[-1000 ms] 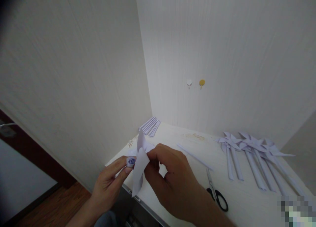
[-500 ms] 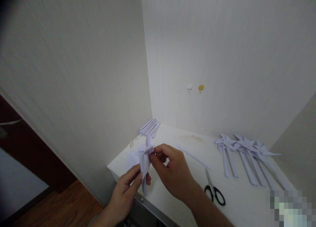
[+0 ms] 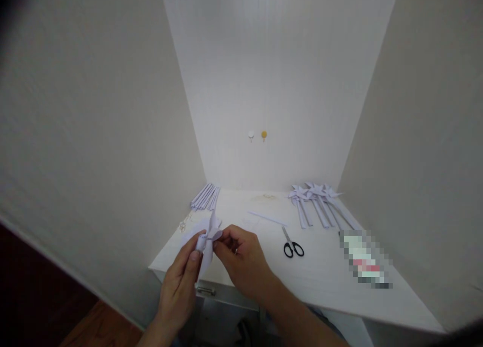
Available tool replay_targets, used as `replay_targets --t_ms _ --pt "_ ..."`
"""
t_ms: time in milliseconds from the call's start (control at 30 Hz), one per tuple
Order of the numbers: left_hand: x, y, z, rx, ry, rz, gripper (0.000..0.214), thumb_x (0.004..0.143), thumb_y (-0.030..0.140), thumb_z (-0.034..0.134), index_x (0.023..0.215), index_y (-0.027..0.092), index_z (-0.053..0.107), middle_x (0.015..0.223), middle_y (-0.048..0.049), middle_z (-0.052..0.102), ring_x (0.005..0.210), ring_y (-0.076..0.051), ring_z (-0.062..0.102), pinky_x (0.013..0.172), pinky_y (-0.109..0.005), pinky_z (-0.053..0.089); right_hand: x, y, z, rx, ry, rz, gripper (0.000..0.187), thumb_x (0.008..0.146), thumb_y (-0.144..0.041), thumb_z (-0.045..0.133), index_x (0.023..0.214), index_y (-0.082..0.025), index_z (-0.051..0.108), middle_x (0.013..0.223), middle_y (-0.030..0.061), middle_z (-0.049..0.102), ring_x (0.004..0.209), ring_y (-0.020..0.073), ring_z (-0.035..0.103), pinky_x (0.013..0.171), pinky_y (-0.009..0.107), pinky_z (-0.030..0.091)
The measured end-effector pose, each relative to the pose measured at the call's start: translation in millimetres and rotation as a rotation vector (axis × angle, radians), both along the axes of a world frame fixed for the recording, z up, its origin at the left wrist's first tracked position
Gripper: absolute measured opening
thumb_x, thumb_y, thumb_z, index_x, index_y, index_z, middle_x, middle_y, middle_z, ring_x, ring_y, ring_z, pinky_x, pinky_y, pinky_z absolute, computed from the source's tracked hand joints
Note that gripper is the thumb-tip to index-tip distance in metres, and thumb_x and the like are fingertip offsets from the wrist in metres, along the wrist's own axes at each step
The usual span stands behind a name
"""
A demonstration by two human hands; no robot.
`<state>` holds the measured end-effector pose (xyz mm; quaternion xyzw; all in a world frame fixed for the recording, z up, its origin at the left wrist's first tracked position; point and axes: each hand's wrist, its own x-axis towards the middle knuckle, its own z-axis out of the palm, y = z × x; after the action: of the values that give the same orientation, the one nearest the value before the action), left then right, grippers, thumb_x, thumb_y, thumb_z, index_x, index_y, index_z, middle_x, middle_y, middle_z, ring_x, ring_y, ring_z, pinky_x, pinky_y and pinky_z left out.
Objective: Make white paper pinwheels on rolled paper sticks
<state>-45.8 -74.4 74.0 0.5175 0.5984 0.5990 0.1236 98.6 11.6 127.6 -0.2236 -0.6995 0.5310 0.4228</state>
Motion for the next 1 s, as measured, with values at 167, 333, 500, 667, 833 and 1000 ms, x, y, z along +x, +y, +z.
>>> replay_targets --t_ms 167,333,500,667,833,1000 --pt "-2 -7 5.4 0.052 -0.037 0.051 0.035 0.096 0.046 0.063 0.118 0.023 0.078 0.109 -0.0075 0.080 0.092 -0.021 0.074 0.084 -0.031 0.060 0 -12 -5.6 -0.017 -0.018 -0.024 0.016 0.085 -0.027 0.064 0.071 -0.020 0.061 0.062 -0.0044 0.054 0.059 0.0114 0.047 0.057 0.024 0.038" --pt "-1 -10 7.9 0.087 -0.054 0.045 0.026 0.093 0.041 0.067 0.106 0.024 0.083 0.091 -0.0051 0.078 0.083 -0.020 0.072 0.081 -0.031 0.060 -2 -19 -10.7 -0.069 -0.004 -0.023 0.019 0.086 -0.028 0.062 0.069 -0.020 0.058 0.063 -0.0038 0.056 0.060 0.0120 0.047 0.058 0.025 0.039" --pt "1 -7 4.9 0.060 -0.083 0.024 0.025 0.092 0.038 0.068 0.104 0.023 0.083 0.083 -0.0040 0.075 0.074 -0.018 0.067 0.074 -0.030 0.058 -3 -17 -21.1 -0.186 0.002 0.003 0.017 0.084 -0.030 0.065 0.071 -0.020 0.059 0.059 -0.0049 0.053 0.056 0.0115 0.045 0.055 0.025 0.036" --pt "2 -3 0.0 0.048 -0.123 -0.015 0.025 0.091 0.038 0.069 0.103 0.022 0.084 0.079 -0.0031 0.073 0.070 -0.017 0.063 0.069 -0.028 0.055 -2 -14 -25.6 -0.232 -0.002 -0.012 0.019 0.080 -0.030 0.065 0.065 -0.021 0.057 0.055 -0.0044 0.053 0.054 0.0119 0.046 0.053 0.025 0.037" --pt "3 4 -7.1 0.017 -0.170 -0.042 0.026 0.091 0.038 0.069 0.105 0.021 0.083 0.073 -0.0013 0.069 0.066 -0.015 0.060 0.064 -0.026 0.051 -2 -7 -31.3 -0.264 0.010 -0.005 0.017 0.078 -0.028 0.064 0.065 -0.021 0.058 0.053 -0.0041 0.055 0.052 0.0119 0.047 0.052 0.026 0.037" --pt "4 12 -10.6 0.025 -0.153 -0.056 0.023 0.091 0.035 0.070 0.103 0.021 0.084 0.082 -0.0038 0.074 0.074 -0.017 0.065 0.070 -0.028 0.054 0 -1 -39.3 -0.267 -0.010 -0.018 0.019 0.081 -0.033 0.067 0.069 -0.020 0.061 0.055 -0.0040 0.056 0.053 0.0116 0.048 0.053 0.025 0.038"
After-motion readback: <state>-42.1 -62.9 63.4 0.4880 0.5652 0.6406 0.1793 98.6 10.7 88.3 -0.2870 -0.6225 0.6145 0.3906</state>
